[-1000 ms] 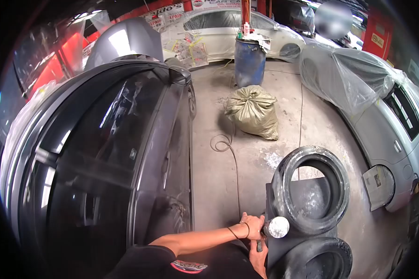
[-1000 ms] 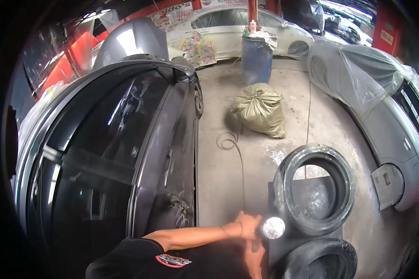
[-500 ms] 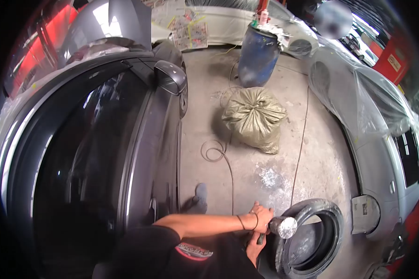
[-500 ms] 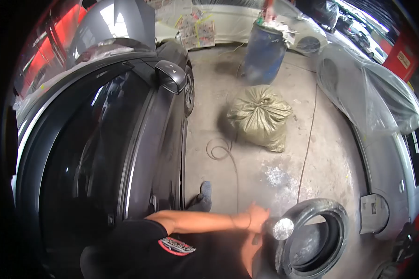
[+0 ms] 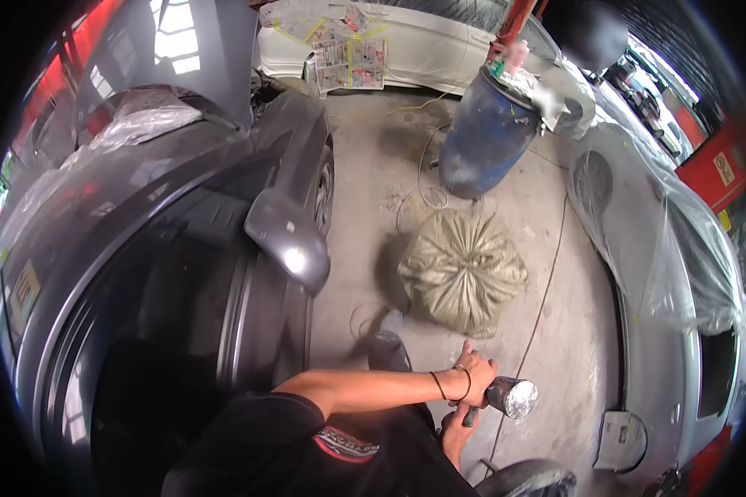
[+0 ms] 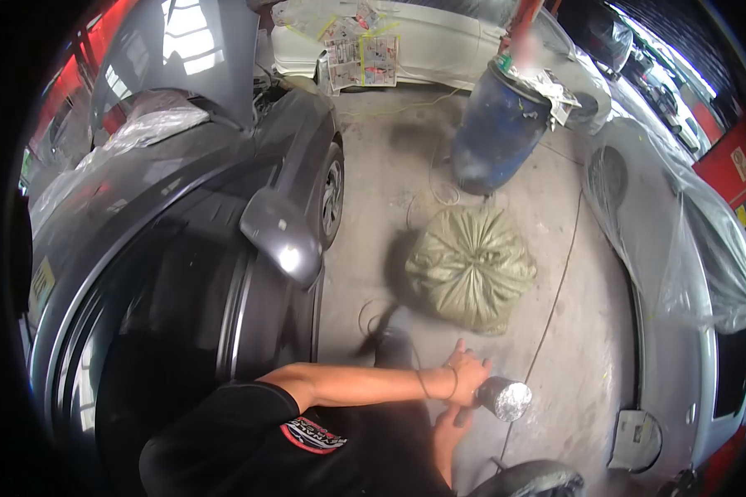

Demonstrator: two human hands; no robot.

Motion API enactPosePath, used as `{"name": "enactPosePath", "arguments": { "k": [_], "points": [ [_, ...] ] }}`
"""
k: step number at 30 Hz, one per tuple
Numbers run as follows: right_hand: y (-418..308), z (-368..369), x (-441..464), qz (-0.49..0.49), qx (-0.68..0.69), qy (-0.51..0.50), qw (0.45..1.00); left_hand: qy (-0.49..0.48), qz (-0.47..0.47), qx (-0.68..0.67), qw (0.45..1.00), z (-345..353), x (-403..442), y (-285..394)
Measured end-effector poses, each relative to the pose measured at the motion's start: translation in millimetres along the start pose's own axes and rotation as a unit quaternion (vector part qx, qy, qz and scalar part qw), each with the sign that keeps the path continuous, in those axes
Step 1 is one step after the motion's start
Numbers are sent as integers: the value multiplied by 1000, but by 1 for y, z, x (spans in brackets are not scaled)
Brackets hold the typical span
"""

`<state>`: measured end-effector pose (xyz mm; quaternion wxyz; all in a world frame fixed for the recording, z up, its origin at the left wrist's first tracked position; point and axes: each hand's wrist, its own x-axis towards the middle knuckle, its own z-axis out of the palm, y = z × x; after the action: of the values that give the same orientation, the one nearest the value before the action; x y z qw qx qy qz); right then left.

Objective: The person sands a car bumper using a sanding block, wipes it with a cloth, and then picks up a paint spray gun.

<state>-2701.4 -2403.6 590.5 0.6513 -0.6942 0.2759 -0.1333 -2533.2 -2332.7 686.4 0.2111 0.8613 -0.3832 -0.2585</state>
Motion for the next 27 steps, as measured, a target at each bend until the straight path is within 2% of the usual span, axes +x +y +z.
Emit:
{"name": "enactPosePath", "arguments": {
  "k": [3,6,7,9,10,13,15,16,18,19,20,23,24,27],
  "points": [
    [-29,53,73,66,25,-25,997,-9,-10,-3,1000,-49,58,-58],
    [-50,111,159,81,9,-16,997,7,-31,-24,999,-116,115,-116],
    [-70,123,184,84,-33,-54,994,-2,-35,-22,999,-140,123,-134],
    [-86,161,235,23,-34,-44,998,1,-30,-29,999,-191,154,-167],
    [-92,173,258,22,-50,-38,998,50,-44,-22,998,-199,170,-181],
    [-116,212,312,31,-51,-29,998,30,-39,-66,997,-253,202,-221],
    [-113,227,341,37,-34,-35,998,56,-28,-75,995,-259,229,-247],
    [-115,231,352,81,-48,-51,994,54,-16,-65,996,-269,236,-259],
    [-119,250,369,85,-85,-34,992,31,7,-57,998,-291,247,-281],
    [-124,265,375,87,-103,-23,991,-10,23,-69,997,-309,252,-294],
    [-150,290,375,140,-89,6,986,-6,35,-71,997,-311,263,-308],
    [-128,343,397,72,-69,115,988,18,77,-87,993,-320,288,-354],
    [-116,348,409,48,-101,89,990,-1,84,-99,992,-333,292,-370],
    [-127,384,431,104,-204,30,973,-20,91,-124,988,-380,299,-424]
  ]
}}
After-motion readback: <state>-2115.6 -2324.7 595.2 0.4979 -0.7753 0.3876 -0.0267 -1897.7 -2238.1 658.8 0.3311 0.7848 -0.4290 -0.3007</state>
